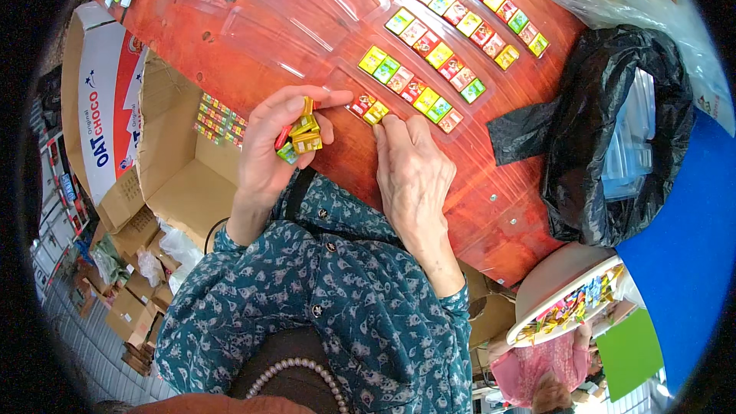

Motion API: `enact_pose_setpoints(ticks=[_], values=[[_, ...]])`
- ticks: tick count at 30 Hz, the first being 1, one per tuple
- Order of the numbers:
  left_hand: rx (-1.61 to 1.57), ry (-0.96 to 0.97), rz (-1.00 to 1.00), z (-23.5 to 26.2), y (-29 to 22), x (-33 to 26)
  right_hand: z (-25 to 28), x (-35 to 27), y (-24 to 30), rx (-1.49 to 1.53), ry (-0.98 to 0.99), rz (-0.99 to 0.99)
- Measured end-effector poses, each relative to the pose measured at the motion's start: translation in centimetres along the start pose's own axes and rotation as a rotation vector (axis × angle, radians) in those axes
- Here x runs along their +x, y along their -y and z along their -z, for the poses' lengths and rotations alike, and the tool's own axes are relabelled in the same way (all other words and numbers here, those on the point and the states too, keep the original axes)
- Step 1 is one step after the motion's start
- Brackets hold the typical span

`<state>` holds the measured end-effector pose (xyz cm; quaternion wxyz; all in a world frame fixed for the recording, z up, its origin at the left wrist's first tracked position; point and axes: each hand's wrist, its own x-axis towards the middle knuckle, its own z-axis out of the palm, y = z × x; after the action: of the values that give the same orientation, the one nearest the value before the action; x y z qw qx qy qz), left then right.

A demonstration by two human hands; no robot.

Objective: Sort small wrapped candies from a large plastic bag into organized rows on a red work surface.

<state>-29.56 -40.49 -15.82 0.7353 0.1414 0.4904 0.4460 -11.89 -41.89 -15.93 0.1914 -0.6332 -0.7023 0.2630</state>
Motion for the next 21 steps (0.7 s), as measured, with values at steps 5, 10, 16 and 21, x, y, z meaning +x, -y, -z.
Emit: enact_pose_setpoints(ticks=[5, 10, 16, 21], values=[[-0.101, 0.076, 0.043, 0.4, -0.5, 0.0, 0.6, 0.0, 0.3, 0.2, -0.102, -0.061], [-0.19, 0.07, 0.212, -0.2, -0.5, 0.1, 1.9, 0.9, 2.4, 0.355, -0.108, -0.027], [-0.371, 0.247, 0.378, 0.2, 0.1, 0.3, 1.7, 1.2, 2.6, 0.282, -0.015, 0.058], [-0.077, 0.186, 0.295, -0.9, -0.3, -0.1, 1.6, 1.3, 2.0, 0.227, 0.063, 0.13]])
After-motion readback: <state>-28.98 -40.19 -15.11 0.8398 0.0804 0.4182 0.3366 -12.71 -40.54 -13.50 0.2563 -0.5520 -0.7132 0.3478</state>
